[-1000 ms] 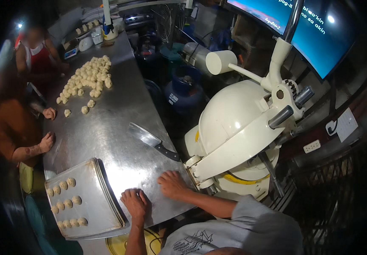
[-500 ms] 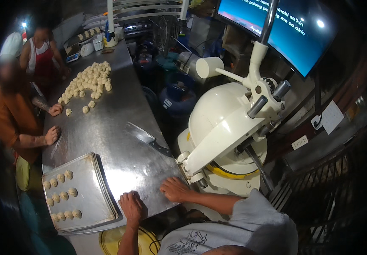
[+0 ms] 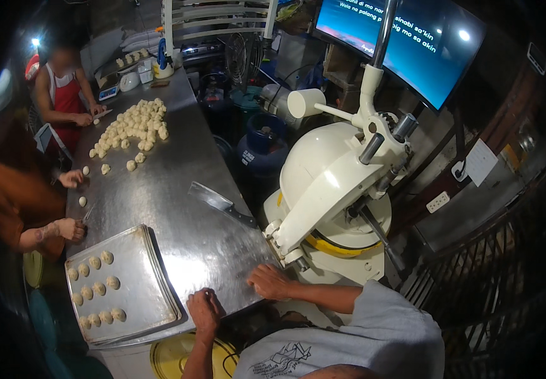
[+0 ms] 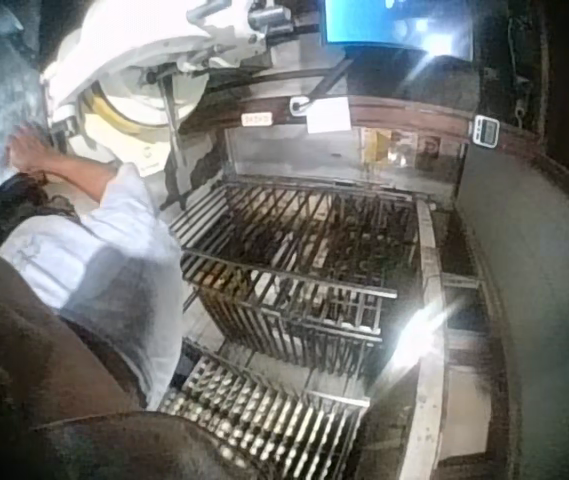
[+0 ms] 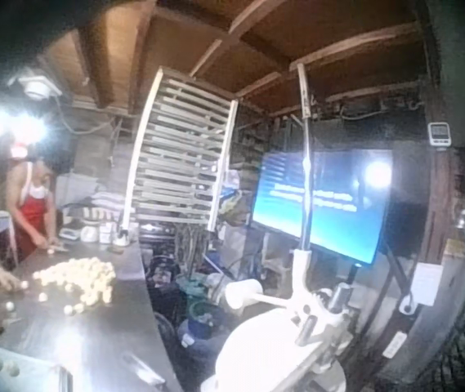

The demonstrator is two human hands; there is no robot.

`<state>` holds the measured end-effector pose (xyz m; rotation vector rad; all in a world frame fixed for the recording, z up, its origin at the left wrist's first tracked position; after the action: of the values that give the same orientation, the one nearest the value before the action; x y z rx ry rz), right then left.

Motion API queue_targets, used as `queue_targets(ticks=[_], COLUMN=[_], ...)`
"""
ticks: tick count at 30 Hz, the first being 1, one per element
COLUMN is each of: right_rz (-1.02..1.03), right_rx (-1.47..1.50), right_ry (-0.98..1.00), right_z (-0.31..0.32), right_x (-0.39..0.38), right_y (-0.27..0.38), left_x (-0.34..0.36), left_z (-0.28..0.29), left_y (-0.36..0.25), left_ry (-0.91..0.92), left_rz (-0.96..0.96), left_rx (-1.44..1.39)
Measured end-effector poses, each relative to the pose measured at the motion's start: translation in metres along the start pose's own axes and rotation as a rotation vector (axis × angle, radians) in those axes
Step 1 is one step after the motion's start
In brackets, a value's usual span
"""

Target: The person rounds dough by hand on a metal table, cuts the tops of the dough balls using a knife, places them onto a metal tray, and carries the tray to a storage rack.

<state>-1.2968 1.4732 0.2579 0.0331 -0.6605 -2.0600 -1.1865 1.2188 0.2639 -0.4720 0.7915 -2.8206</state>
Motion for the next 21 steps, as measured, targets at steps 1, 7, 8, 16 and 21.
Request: queue_targets(ticks=[1, 7, 8, 16, 21], right_rz=[-0.016, -0.119, -0.123, -0.009, -0.073], right_rx=[-0.039, -0.083, -0.095, -0.075, -0.175], right_ry=[0.010, -0.186, -0.216, -0.065, -0.199], right_z=[0.003, -0.016, -0.016, 0.005, -0.010], right_x=[0.016, 0.103, 0.101, 0.009, 0.089], right_y=[-0.003, -0.003, -0.001, -0.003, -0.007], left_x=[0.011, 0.077, 0.073, 0.004, 0.059], left_z=[-0.004, -0.029, -0.031, -0.018, -0.026], left_y=[-0.001, -0.037, -0.041, 0.009, -0.015], left_ry=[-0.014, -0.065, -0.015, -0.021, -0.092], left_rz=[0.005, -0.034, -0.026, 0.125, 0.004], left_rx=[0.027, 0.008, 0.005, -0.024, 0.091])
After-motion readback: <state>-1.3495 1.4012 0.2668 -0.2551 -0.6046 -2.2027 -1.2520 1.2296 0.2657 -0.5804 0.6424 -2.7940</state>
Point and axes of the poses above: each hand's wrist, its own x-axis towards the middle knuckle, its own z-axis out of the back of the hand, y = z × x, the point moved 1 cm from there along x, towards the middle knuckle, and after that the axes turned 4 degrees about z, right-handed, at the moved point
